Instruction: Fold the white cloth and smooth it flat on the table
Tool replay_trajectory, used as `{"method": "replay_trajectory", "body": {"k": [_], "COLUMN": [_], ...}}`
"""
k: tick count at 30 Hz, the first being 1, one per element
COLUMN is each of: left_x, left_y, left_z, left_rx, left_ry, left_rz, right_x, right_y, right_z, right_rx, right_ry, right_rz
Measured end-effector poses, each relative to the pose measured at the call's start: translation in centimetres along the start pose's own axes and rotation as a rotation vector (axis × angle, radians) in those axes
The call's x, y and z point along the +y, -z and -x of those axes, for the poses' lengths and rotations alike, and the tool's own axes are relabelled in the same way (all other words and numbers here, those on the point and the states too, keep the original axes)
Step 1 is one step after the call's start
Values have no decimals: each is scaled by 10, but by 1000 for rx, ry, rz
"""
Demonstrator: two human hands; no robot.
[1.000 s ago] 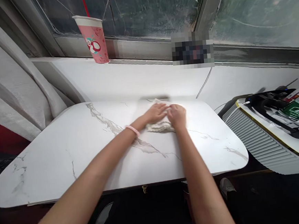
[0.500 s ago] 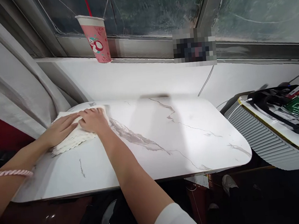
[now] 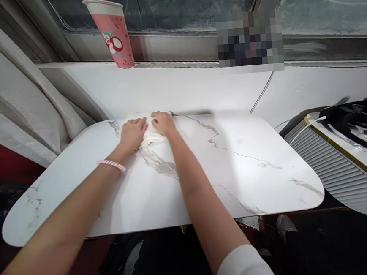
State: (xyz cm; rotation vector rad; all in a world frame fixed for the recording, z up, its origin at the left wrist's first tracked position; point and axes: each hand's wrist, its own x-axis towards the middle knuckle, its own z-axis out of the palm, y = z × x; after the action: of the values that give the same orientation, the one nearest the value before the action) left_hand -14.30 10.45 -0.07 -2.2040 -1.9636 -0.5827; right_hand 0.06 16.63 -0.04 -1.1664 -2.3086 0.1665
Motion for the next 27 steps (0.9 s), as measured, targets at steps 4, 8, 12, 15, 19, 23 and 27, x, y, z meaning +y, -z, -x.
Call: {"method": "replay_trajectory", "body": {"k": [4, 8, 12, 15, 19, 23, 27], "left_x": [88, 170, 242, 289, 332, 341, 323], "left_y": [-32, -51, -65, -76, -86, -87, -84], "left_z": [-31, -49, -61, -62, -59, -60, -65], "left_rx": [-29, -107, -193, -186, -100, -143, -183], "left_ry": [-98, -185, -230, -277, -284, -237, -300], "left_rz": [60, 81, 126, 186, 267, 267, 286], "right_x": [91, 168, 221, 251, 275, 279, 271], "right_y": [45, 87, 125, 152, 176, 179, 169], "right_z": [32, 73, 119, 154, 185, 191, 184], "right_rx": [57, 183, 266, 324, 377, 374, 369], "right_ry": [-91, -197, -297, -345, -429, -444, -459], "right_rz": [-4, 16, 58, 74, 75, 106, 176]}}
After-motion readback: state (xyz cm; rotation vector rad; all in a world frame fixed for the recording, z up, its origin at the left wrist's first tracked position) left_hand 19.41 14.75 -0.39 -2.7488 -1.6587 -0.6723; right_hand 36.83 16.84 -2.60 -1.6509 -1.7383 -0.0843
